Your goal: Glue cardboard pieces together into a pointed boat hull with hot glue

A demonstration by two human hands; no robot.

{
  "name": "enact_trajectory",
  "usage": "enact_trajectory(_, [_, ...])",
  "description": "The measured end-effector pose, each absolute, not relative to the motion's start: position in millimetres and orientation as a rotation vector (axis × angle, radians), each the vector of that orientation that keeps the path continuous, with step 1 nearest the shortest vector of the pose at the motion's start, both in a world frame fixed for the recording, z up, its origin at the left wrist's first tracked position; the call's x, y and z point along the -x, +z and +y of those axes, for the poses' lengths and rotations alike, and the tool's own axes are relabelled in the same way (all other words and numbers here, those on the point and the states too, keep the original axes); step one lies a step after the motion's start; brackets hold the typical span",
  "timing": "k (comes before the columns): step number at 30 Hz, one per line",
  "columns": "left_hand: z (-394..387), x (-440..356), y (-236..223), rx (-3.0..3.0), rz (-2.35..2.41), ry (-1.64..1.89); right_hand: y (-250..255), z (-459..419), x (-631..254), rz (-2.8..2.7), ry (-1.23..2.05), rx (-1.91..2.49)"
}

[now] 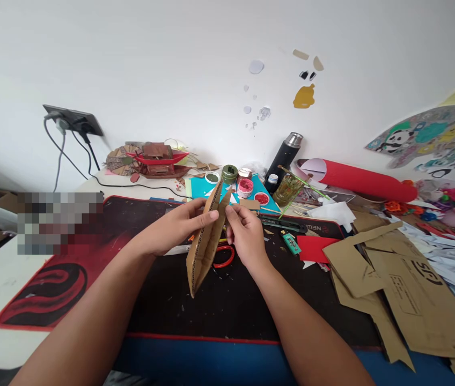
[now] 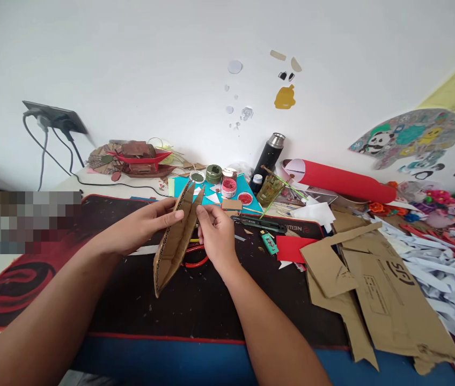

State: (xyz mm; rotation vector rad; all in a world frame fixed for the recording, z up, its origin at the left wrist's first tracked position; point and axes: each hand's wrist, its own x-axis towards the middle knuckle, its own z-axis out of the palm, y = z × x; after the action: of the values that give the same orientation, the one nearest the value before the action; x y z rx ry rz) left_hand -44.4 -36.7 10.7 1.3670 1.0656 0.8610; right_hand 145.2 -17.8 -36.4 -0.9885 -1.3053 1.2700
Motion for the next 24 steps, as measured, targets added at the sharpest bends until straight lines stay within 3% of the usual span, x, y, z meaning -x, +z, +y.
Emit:
enact_trajectory(16, [-4.1,60.8,-8.0,-0.779,0.999,1.507,-35.5,-17.5,-144.0,-1.43,1.177,1.035])
enact_trajectory(24, [0.2,75.7,4.5,-0.667,0.821,1.649,-24.3,-28.1,-158.7,-2.024,0.766,1.39])
